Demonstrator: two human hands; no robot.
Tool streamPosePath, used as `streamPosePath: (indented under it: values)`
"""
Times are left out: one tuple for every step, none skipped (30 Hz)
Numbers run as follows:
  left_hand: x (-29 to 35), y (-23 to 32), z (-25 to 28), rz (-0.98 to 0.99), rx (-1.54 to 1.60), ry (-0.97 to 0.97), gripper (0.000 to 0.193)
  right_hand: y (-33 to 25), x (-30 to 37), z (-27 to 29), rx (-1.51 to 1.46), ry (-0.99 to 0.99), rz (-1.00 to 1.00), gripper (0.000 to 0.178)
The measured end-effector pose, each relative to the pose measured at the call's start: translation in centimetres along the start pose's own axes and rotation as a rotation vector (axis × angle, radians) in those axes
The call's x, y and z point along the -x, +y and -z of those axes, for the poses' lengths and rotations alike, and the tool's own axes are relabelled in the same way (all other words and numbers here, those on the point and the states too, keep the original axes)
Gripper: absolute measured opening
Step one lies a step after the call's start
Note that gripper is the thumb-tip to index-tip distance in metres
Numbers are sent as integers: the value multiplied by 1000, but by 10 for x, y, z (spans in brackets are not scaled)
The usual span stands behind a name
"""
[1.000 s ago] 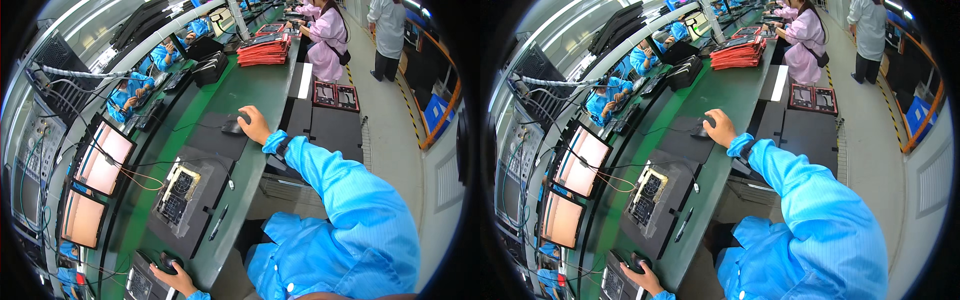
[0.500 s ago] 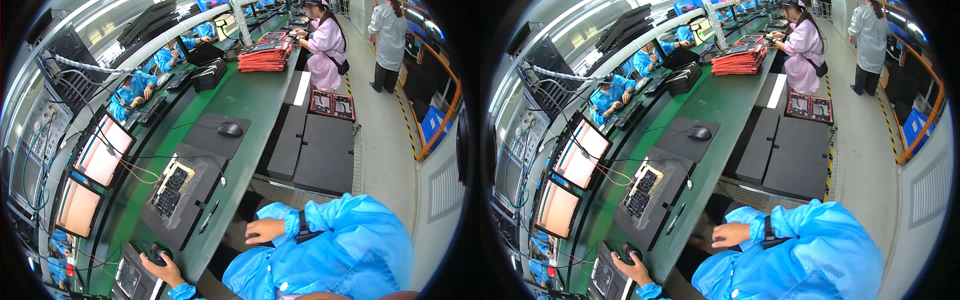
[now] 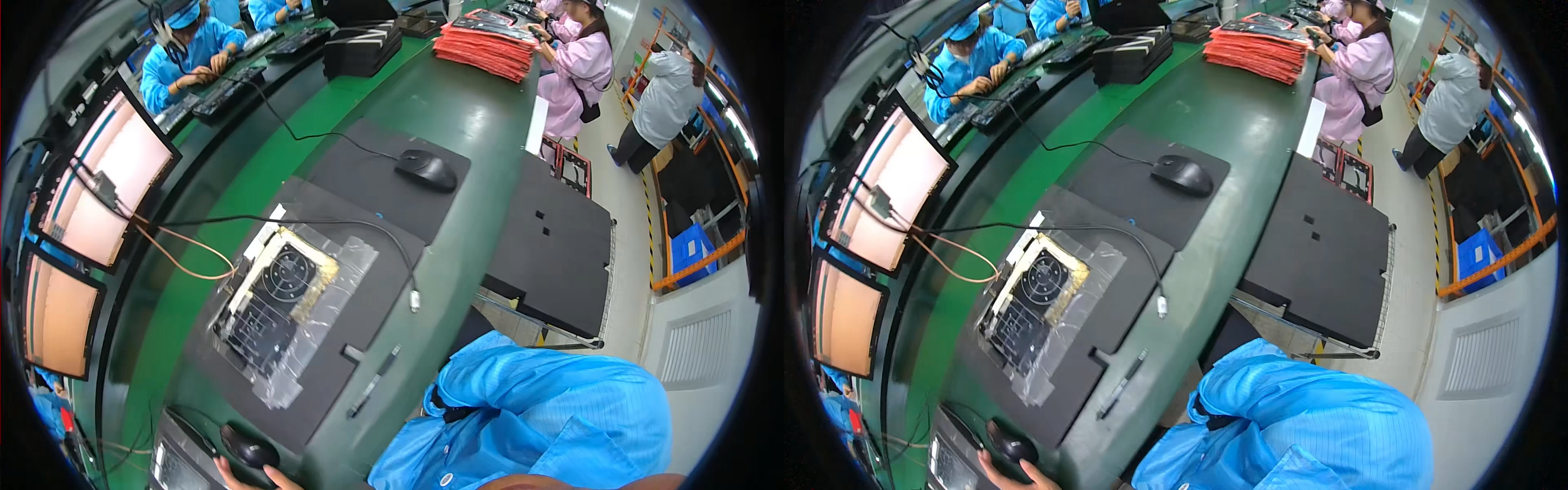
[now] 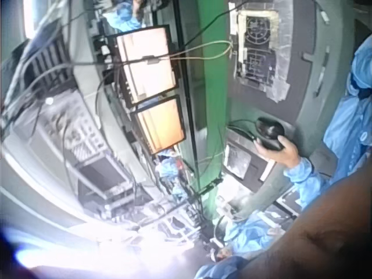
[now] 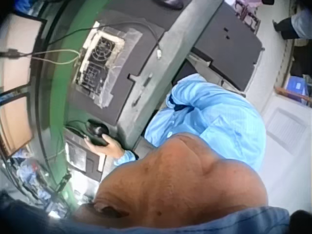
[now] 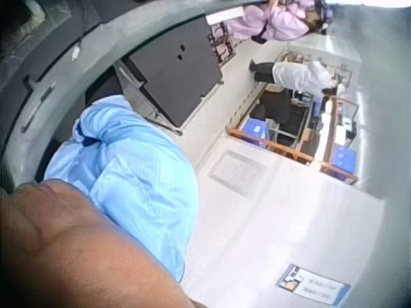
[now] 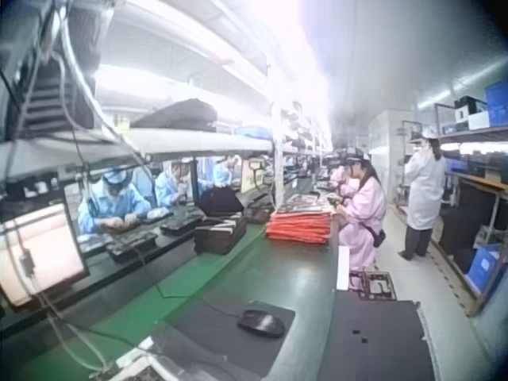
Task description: The worker is assembling and inspecting electronic tablet devices on a production line, including applying labels and checking connections.
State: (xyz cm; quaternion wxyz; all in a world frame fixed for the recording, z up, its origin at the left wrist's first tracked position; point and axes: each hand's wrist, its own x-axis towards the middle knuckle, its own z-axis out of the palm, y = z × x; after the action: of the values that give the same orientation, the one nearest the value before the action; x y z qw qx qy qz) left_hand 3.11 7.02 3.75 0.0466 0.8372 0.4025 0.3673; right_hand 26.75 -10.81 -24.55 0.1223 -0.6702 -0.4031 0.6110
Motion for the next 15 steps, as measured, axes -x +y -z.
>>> streamPosePath:
  values:
    - [1,-4,0,8,-7,-14,76,-2,-3,5,5,18,-24,63]
    - [2,-7,1,-7,-30,-30,77,-5,-4,9,6,39,-52,62]
    - [3,-10,2,-21,-50,-46,77,-9,-3,11,8,61,-83,61]
    - [4,-10,0,-7,-16,-46,78,-13,-2,11,10,84,-113,61]
    - [4,-11,-1,7,19,-41,79,-18,1,13,14,110,-143,60]
    - [9,-16,1,54,28,-72,82,-21,6,18,22,141,-172,59]
    - [8,-14,0,55,33,-80,82,-23,11,21,30,172,-199,59]
    - [8,-9,0,98,55,-89,83,-26,17,25,40,207,-226,58]
    - [7,-7,4,141,73,-100,83,-29,23,24,48,238,-251,57]
    - [7,-6,3,148,80,-81,83,-33,31,23,58,273,-274,57]
    - [4,-4,6,145,84,-81,83,-36,39,22,68,310,-296,56]
    - [4,-2,6,133,32,-91,81,-36,49,23,82,350,-317,56]
    - [3,1,7,119,-20,-97,80,-36,60,23,96,393,-337,55]
    - [2,2,8,34,-88,-68,76,-35,72,22,109,440,-355,54]
    - [1,2,7,23,-82,-52,76,-33,78,22,122,492,-368,54]
